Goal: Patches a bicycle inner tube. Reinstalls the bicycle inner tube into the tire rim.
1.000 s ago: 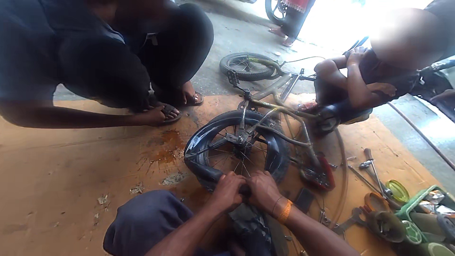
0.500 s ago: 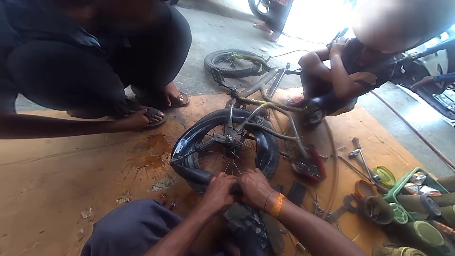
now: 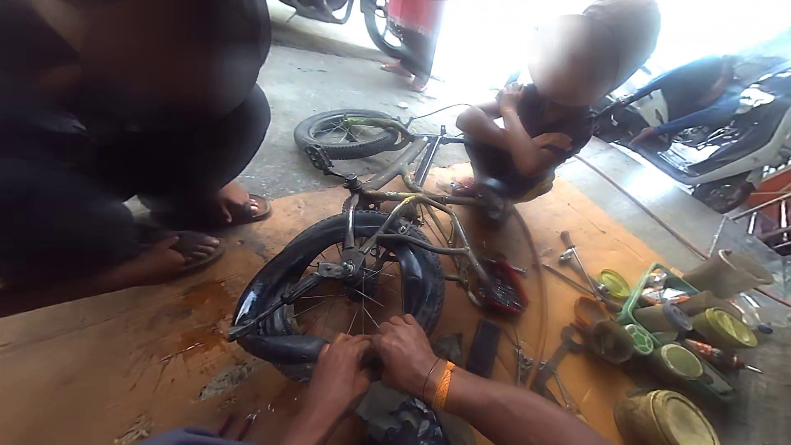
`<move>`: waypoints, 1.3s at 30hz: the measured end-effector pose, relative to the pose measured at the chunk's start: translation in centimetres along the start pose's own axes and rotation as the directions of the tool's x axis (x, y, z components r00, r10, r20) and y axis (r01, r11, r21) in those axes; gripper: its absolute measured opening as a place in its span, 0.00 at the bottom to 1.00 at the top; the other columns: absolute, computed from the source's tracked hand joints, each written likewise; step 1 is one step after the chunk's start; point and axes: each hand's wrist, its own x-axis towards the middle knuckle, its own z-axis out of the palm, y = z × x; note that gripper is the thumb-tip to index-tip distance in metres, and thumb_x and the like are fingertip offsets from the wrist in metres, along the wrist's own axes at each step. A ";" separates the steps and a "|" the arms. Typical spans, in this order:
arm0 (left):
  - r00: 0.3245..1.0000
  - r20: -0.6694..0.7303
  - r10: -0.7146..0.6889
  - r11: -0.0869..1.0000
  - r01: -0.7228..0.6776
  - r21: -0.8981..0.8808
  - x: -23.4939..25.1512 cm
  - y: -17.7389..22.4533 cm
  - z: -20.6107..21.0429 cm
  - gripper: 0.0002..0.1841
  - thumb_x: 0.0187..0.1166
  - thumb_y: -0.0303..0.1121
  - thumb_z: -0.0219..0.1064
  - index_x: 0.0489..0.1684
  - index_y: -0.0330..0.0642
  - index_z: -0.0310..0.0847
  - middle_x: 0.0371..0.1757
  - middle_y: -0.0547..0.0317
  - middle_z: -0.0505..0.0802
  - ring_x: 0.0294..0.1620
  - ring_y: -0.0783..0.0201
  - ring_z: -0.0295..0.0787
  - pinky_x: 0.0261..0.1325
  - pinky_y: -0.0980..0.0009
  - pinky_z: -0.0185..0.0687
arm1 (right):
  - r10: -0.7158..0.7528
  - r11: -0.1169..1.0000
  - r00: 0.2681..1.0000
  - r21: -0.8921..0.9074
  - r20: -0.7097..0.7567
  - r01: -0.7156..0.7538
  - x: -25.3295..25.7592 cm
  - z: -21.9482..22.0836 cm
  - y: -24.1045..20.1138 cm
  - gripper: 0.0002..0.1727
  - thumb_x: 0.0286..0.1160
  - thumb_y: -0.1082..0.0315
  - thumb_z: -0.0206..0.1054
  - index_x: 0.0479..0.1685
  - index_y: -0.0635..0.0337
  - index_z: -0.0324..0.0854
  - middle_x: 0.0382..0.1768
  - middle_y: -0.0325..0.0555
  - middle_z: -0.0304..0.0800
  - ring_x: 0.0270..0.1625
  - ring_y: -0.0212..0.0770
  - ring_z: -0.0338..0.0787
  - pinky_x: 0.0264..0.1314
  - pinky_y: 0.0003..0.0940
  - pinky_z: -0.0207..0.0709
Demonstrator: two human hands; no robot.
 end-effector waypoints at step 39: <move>0.969 0.206 -0.139 0.986 0.115 0.123 1.3 0.0 -0.5 0.44 0.70 0.34 0.71 0.94 0.55 0.56 0.54 0.51 0.95 0.61 0.51 0.89 0.83 0.47 0.59 | 0.065 0.982 0.979 -0.185 0.193 -0.029 2.6 0.5 1.1 0.23 0.60 0.48 0.73 0.51 0.50 0.86 0.58 0.42 0.87 0.68 0.47 0.81 0.70 0.59 0.66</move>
